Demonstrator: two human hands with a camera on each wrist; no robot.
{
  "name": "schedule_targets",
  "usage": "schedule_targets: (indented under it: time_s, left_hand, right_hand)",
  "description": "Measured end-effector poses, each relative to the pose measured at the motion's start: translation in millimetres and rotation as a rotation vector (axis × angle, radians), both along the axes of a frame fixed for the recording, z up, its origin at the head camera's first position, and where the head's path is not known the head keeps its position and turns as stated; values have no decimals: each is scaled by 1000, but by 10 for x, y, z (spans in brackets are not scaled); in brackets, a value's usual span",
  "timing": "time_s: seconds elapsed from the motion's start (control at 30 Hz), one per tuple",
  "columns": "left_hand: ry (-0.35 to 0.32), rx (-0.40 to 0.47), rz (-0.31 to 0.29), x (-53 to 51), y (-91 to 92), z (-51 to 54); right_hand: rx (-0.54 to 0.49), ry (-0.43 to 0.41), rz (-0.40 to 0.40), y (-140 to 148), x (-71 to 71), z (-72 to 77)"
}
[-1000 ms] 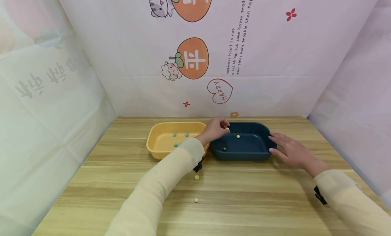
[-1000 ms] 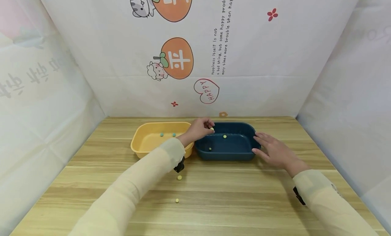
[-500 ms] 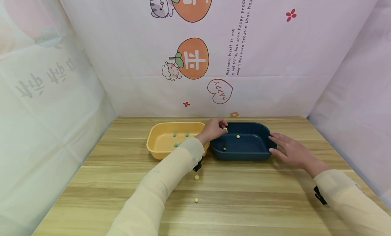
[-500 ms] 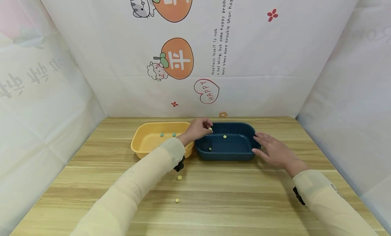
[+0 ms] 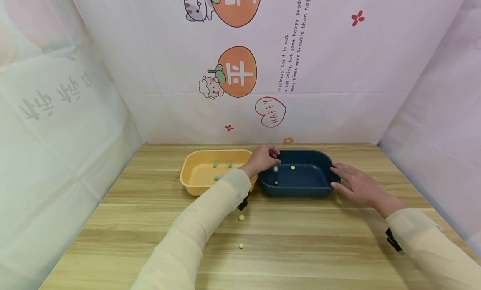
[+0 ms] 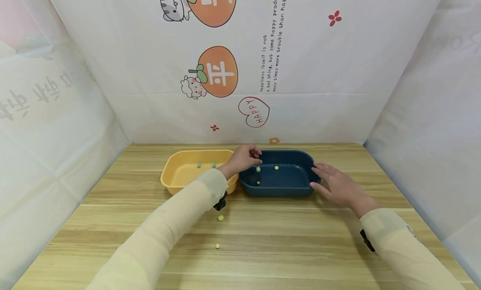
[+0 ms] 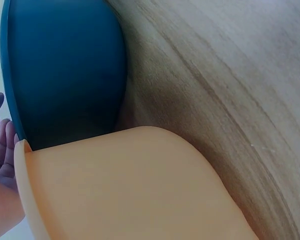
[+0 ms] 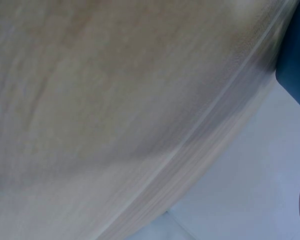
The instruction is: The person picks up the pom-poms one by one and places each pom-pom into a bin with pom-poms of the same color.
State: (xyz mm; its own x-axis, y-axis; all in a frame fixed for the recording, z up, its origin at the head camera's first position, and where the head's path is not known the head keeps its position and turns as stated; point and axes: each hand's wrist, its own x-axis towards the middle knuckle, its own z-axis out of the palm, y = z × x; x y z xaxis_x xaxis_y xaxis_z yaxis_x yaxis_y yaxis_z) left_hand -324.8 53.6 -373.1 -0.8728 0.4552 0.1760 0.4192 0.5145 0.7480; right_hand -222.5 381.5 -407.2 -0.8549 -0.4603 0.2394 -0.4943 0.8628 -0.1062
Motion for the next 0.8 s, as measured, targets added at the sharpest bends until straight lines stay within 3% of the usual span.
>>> schedule_targets:
  time_s: [0.6, 0.8]
  left_hand:
    - [-5, -17, -15, 57, -33, 46]
    - [17, -12, -59, 86, -58, 89]
  right_hand:
    - [7, -23, -12, 12, 14, -5]
    - [2, -30, -9, 5, 3, 8]
